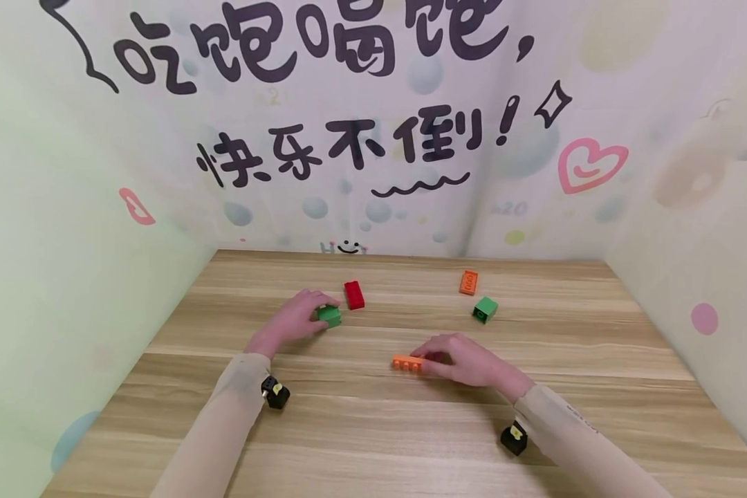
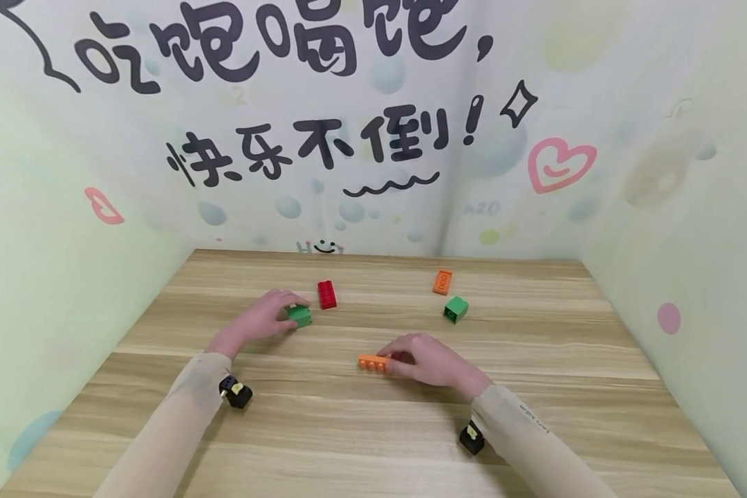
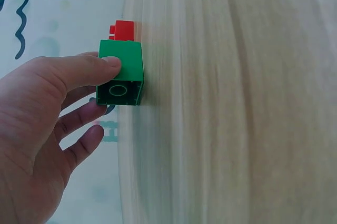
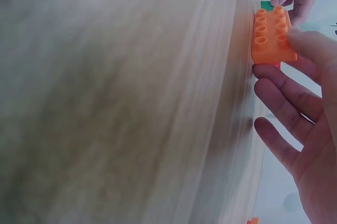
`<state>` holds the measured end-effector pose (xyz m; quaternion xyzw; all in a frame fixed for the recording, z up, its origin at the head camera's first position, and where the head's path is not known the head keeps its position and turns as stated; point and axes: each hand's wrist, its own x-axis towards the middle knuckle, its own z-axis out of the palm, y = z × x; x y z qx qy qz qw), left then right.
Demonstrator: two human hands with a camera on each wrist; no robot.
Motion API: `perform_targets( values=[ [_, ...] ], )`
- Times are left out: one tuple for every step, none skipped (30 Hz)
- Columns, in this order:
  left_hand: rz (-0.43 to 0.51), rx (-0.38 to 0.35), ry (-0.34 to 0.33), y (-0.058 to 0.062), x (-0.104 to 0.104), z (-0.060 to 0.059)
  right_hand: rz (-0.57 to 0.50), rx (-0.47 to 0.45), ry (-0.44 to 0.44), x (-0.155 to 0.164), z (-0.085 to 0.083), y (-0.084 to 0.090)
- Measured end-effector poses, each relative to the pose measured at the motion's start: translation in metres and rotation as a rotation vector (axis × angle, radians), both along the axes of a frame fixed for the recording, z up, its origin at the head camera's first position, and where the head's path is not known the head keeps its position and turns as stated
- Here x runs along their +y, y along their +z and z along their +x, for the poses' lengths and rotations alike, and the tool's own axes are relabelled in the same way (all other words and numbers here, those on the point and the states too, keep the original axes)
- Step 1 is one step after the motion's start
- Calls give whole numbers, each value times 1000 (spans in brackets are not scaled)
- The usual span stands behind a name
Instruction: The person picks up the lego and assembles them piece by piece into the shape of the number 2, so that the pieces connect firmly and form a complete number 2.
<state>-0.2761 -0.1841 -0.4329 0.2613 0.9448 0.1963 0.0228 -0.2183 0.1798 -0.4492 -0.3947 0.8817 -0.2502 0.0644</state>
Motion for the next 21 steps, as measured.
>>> perform_targets(
  values=[
    [0,-2,1,0,0,0,-9,1,0,0,0,-1],
    [0,-3,1,0,0,0,-17,4,-1,1,-1,-1],
    [0,-5,3,0,0,0,-24,8,-1,1,-1,-2],
    [0,-6,3,0,0,0,-28,16,-1,1,-2,-2],
    [1,-7,2,0,0,0,-33,20,-2,1,-2,-2],
    [0,-8,1,0,-1,1,-36,24,-3,1,-2,-2],
    [0,-8,0,0,-1,1,-38,29,-4,0,-1,-2],
    [0,-8,-1,0,-1,1,-39,33,-5,0,-1,-2],
    [0,-9,-2,0,-1,1,-41,34,-6,0,-1,-1],
    [-1,-9,-3,0,-1,1,-43,36,-7,-1,-1,-1],
    [0,-9,-3,0,-1,1,-45,40,-6,-1,-1,-1],
    [1,-10,-3,0,-1,1,-48,40,-6,-1,-1,0],
    [3,-11,-1,0,-1,1,-49,42,-7,-2,-1,0],
    [3,-11,0,0,-1,2,-52,46,-6,-2,-2,0],
    [5,-14,2,1,0,2,-55,48,-7,-2,-2,-1],
    [6,-16,4,1,0,3,-56,51,-7,-3,-3,-1],
    [8,-20,6,2,0,3,-58,52,-8,-3,-4,-1],
    [10,-24,9,2,0,3,-57,52,-12,-3,-5,-2],
    [11,-27,12,3,0,4,-55,53,-17,-4,-6,-2],
    [9,-29,14,4,1,4,-56,52,-20,-4,-7,-2],
    [10,-33,16,4,1,4,-54,48,-27,-4,-8,-2]
  ],
)
